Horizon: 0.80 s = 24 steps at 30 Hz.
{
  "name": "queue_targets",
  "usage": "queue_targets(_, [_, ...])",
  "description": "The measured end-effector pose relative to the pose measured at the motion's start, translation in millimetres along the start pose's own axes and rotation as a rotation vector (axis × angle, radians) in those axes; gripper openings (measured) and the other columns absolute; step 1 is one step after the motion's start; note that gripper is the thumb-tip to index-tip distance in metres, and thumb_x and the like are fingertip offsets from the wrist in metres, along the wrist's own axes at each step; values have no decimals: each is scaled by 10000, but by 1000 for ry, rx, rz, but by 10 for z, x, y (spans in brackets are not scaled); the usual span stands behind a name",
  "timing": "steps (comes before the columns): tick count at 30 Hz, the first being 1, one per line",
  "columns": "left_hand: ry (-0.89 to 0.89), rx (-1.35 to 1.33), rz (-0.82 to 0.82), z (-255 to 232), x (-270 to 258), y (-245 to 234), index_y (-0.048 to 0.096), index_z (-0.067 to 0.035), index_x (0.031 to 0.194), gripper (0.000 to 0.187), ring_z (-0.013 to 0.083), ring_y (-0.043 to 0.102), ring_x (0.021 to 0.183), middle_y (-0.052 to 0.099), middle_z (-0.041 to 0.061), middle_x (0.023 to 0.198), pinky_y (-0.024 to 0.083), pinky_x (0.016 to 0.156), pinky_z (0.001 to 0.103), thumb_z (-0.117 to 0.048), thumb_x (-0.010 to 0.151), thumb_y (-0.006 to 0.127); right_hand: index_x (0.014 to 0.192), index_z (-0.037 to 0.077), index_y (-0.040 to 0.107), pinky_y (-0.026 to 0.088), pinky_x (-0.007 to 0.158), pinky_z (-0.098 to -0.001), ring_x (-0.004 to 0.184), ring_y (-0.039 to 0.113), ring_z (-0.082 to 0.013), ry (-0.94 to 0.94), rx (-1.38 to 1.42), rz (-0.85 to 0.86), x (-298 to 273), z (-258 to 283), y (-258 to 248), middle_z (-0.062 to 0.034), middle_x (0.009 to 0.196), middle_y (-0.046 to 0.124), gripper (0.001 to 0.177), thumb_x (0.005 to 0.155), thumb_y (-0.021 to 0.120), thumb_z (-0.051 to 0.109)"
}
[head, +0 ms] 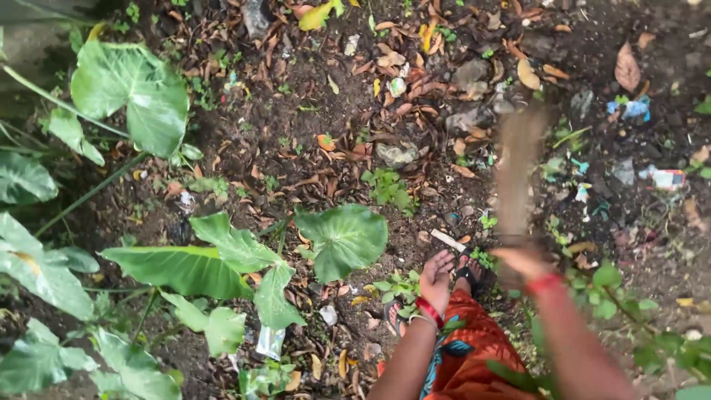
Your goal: The recorder uses a traditional broom to sweep dry leaves and debris in a yard.
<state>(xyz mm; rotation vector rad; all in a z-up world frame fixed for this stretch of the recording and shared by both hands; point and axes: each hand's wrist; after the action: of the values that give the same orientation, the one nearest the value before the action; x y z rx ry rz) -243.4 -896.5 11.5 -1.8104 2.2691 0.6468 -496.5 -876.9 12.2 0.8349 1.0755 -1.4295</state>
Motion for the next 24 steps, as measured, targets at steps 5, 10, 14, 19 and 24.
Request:
queue_targets(5, [-227, -21, -221, -616, 161, 139, 494, -61, 1433, 409, 230, 590, 1281, 590, 103, 1411, 483, 1075, 345, -116, 1029, 521, 1369, -28, 524, 571, 918, -358, 1099, 668, -260, -274, -28, 319, -49, 1289, 856, -201, 1273, 659, 655, 810, 808, 163])
queue_targets(10, [-343, -272, -228, -1314, 141, 565, 350, -69, 1542, 589, 212, 616, 1186, 614, 99, 1336, 535, 999, 351, -352, 1050, 508, 1456, -18, 457, 500, 1090, -335, 1289, 604, -237, -775, 5, 449, -1067, 1860, 280, -175, 1393, 628, 689, 832, 742, 41])
queue_targets(14, [-228, -291, 28, -468, 117, 555, 354, -33, 1574, 583, 172, 591, 996, 614, 119, 1265, 522, 853, 296, -274, 1079, 547, 1530, 64, 376, 541, 842, -348, 1058, 647, -215, -564, 343, 145, -786, 1234, -561, -141, 1252, 636, 883, 725, 734, 17])
queue_targets(19, [-354, -280, 20, -233, 31, 364, 440, 14, 1501, 527, 151, 644, 1003, 642, 103, 1314, 494, 749, 241, -110, 1018, 612, 1397, 4, 416, 604, 805, -448, 933, 726, -350, 0, -50, -448, 124, 949, -1245, -258, 1121, 719, 729, 831, 799, 254])
queue_targets(24, [-295, -248, -61, 396, 88, 148, 405, -1, 1509, 553, 234, 698, 1112, 647, 150, 1349, 542, 867, 277, -122, 1009, 608, 1380, -13, 446, 589, 874, -485, 1040, 680, -362, 247, 31, 11, 384, 1384, -644, -251, 1182, 629, 738, 833, 770, 361])
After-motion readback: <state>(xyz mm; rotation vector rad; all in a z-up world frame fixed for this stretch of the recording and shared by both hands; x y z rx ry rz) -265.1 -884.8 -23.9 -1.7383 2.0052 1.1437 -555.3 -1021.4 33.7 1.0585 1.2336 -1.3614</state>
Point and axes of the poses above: each hand's wrist, its own x-axis towards the middle knuckle, its own y-axis out of the palm, z = x × y
